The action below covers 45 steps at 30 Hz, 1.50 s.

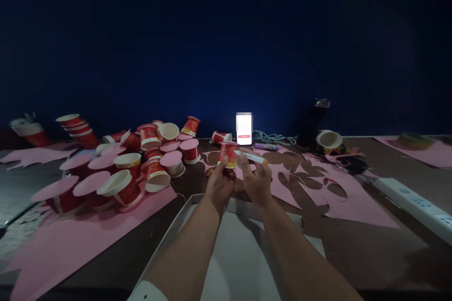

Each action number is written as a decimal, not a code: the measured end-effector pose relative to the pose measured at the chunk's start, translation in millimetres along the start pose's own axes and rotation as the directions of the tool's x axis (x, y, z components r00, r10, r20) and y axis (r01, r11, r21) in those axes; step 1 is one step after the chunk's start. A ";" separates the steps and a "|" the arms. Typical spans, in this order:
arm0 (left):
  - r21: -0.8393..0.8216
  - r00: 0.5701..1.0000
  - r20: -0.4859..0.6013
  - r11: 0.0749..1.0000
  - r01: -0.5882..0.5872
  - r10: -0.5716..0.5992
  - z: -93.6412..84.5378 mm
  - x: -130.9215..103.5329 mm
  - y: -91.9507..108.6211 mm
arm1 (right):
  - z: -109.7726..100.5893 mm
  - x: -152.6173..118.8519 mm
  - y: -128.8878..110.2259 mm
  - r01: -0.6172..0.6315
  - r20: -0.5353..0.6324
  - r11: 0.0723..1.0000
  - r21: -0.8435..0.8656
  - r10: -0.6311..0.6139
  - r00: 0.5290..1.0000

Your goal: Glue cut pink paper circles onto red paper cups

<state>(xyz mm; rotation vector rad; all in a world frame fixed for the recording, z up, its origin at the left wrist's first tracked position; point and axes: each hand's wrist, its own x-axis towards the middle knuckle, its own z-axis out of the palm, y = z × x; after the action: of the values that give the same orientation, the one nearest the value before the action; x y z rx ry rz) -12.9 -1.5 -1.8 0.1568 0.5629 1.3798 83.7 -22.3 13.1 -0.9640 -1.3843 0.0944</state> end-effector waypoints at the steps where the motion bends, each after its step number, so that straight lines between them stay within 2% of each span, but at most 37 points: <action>1: 0.004 1.000 0.002 1.000 0.011 -0.011 -0.4 0.4 -0.1 | 0.0 0.0 0.5 0.010 0.017 1.000 0.000 -0.010 1.000; 9: 0.009 0.999 0.020 0.999 0.049 -0.049 0.6 0.7 -0.1 | 1.2 -0.8 7.9 -0.039 0.049 0.999 -0.001 0.039 0.998; 15: 0.017 0.999 -0.023 0.999 0.050 -0.050 4.7 -2.8 2.7 | 1.9 -0.6 6.2 0.022 0.056 0.999 -0.028 -0.021 0.998; 22: 0.034 0.999 -0.003 0.998 0.046 -0.046 4.8 -5.2 5.3 | 2.9 -1.3 4.1 0.057 0.044 0.996 -0.065 -0.054 0.998; 27: 0.041 0.999 -0.020 0.998 0.044 -0.043 3.6 -3.2 5.1 | 3.1 -2.4 2.1 0.010 0.074 0.998 -0.058 -0.005 0.997; 33: 0.027 0.998 -0.029 0.998 0.063 -0.063 4.4 -4.2 5.6 | 4.8 -3.5 8.1 -0.048 0.080 0.998 0.026 0.046 0.996; 45: 0.055 0.998 -0.018 0.996 0.064 -0.063 4.2 -4.4 9.7 | 4.2 -1.4 1.0 0.007 0.075 0.997 -0.083 -0.001 0.997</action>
<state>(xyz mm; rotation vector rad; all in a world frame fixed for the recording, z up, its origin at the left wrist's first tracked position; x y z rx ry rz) -19.8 -2.9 7.2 0.1715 0.6157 1.3054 80.3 -20.4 11.0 -1.0354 -1.4682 0.0708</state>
